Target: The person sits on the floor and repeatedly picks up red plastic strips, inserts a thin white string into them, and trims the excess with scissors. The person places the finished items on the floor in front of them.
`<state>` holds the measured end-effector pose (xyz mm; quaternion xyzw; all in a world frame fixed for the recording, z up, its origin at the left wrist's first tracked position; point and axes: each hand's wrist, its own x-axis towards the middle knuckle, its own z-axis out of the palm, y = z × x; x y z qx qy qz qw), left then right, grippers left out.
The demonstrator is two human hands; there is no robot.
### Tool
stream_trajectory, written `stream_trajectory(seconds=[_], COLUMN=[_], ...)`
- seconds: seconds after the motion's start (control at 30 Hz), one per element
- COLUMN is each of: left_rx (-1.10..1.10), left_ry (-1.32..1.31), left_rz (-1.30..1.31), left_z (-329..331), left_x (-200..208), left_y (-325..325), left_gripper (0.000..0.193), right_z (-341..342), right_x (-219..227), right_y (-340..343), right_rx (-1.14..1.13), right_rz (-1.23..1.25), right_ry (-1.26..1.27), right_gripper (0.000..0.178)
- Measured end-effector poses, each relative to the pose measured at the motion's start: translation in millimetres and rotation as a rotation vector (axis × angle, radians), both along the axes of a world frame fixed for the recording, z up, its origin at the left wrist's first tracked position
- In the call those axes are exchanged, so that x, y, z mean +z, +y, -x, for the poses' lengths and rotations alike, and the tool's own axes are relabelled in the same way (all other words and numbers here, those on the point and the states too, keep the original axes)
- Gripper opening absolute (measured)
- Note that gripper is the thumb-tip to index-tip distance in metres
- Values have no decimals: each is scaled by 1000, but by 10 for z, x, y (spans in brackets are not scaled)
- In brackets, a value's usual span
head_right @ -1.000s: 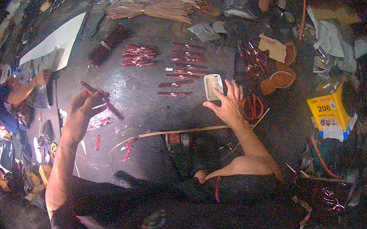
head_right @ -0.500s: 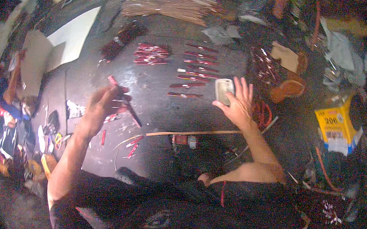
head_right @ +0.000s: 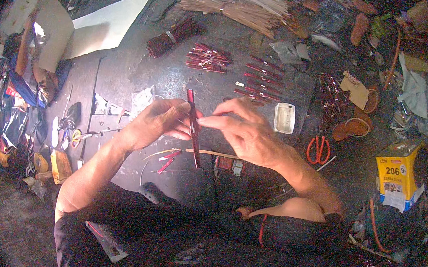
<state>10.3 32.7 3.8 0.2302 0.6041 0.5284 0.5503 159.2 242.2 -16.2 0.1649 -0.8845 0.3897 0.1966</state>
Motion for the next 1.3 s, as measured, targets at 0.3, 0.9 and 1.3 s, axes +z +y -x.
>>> stream_trajectory(seconds=[0.3,0.9,1.3], left_rx=[72,48,37], left_ry=[-7,36,-31], left_rz=[-1,24,-5], left_z=[-89,-140,-106], left_x=[115,69,44], left_y=[-15,114,128], left_gripper=[37,35,39], right_z=[82,-20,-14], right_x=[-52,-140,-160], right_y=[-124,-53,-29], right_rx=[5,93,5], right_rz=[-158,-305,-216], right_ry=[63,207,195], right_gripper=[45,36,47])
